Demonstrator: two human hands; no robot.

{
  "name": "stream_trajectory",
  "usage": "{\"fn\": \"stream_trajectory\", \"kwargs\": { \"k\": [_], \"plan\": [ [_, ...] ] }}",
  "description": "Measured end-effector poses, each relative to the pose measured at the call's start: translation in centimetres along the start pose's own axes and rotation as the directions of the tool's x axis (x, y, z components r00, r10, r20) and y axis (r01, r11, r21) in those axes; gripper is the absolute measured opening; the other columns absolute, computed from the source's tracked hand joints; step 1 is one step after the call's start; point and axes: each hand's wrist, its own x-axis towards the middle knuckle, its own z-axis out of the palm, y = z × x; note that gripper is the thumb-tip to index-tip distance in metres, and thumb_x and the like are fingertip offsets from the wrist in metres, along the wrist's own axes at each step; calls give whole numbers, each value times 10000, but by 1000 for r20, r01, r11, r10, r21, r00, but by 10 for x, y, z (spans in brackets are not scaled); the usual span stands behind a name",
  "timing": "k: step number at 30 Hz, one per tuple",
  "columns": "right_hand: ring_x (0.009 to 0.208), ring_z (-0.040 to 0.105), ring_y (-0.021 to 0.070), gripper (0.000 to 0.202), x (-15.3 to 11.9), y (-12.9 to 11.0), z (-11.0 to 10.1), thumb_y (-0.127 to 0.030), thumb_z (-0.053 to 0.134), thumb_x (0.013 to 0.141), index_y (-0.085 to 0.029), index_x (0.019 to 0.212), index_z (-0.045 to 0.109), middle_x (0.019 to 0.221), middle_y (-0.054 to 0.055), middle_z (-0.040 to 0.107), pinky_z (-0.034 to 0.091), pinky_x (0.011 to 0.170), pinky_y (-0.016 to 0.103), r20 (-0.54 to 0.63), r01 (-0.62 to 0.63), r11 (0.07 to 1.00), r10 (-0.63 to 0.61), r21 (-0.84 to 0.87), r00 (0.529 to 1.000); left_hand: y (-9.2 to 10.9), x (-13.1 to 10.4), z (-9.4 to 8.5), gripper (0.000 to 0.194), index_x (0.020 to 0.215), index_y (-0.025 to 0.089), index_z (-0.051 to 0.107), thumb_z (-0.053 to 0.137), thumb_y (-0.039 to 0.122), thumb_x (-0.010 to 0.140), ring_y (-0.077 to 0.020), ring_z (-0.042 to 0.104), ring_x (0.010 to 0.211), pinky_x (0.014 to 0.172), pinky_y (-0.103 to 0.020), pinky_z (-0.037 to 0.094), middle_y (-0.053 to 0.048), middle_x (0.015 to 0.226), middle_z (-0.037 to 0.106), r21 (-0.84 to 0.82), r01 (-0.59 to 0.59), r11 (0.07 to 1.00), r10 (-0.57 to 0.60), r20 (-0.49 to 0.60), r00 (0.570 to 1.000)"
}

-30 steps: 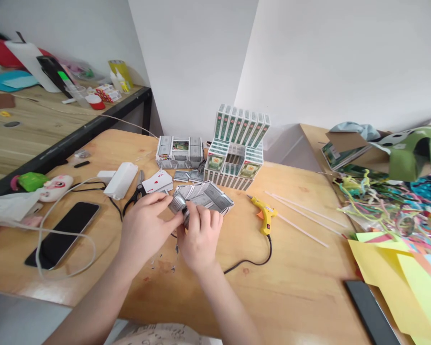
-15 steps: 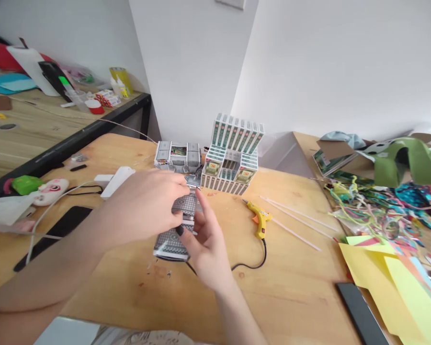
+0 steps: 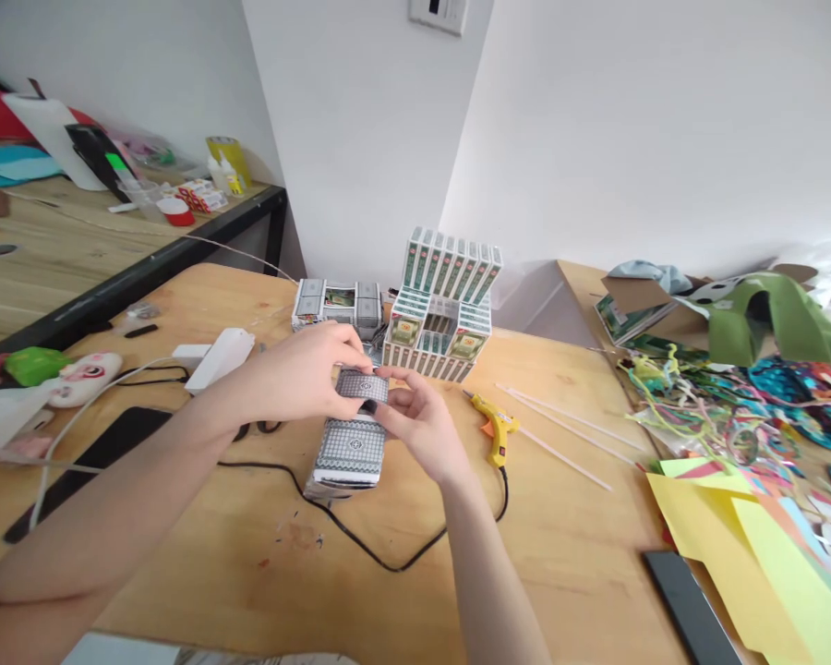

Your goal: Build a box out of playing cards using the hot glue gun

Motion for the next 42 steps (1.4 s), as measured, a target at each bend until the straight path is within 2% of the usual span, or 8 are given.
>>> {"fn": "stream_trajectory", "kwargs": {
  "k": [3,10,17,19,24,29,37,42],
  "plan": [
    [562,577,80,435,13,-10,-12,-231,751,665,-199,1056,564,664,-47,626,474,525,191,92,-20,995,30,-101,995,-14,-2,1,264,863,261,730,701,317,607,-205,606,855,748,-336,489,-16,952,619,-27,-73,997,77,157,985],
    [515,546,77,389,29,-18,-16,-167,712,667,-198,1010,530,597,-64,607,453,529,202,212,-15,950,85,-312,974,-38,-15,7,382,1014,249,648,710,355,653,-200,584,958,800,-352,539,-33,1083,498,-331,132,935,-69,195,978],
    [514,524,72,358,25,-16,-3,-126,668,675,-203,999,537,589,-82,543,431,503,188,193,85,901,-2,-425,981,-52,-22,4,355,981,221,626,737,290,651,-178,590,973,794,-327,560,-41,1119,517,-501,141,854,-33,219,975],
    [508,512,70,355,23,-16,0,-137,656,688,-200,1017,539,602,-78,535,426,495,191,190,112,881,-25,-460,982,-52,-24,4,337,970,217,637,735,283,655,-177,592,966,781,-320,558,-44,1140,516,-494,103,863,-12,185,983],
    [512,502,69,350,22,-12,-1,-140,620,711,-199,1044,529,620,-75,512,430,507,197,215,195,822,-91,-534,972,-50,-25,7,285,943,206,666,698,213,660,-197,575,988,879,-360,490,-35,1101,563,-298,-84,951,103,49,993],
    [562,516,84,364,25,-4,-9,-185,617,751,-214,1105,535,674,-55,521,442,542,219,262,247,805,-118,-540,958,-48,-22,8,197,888,159,658,644,137,692,-168,575,971,870,-287,471,-39,1048,583,-296,-239,925,255,16,967],
    [516,468,77,324,27,-3,-6,-202,616,774,-198,1090,545,636,-64,488,396,486,213,288,298,799,-164,-523,944,-48,-22,5,154,873,180,674,628,140,732,-151,591,966,875,-262,481,-20,1068,616,-282,-239,929,265,58,962],
    [543,487,80,336,27,0,-4,-216,615,780,-190,1110,557,659,-57,489,427,519,223,265,322,785,-208,-529,942,-50,-25,5,235,937,192,670,668,187,702,-182,587,1022,940,-331,488,-38,1102,593,-291,-149,945,169,48,984]
  ]
}}
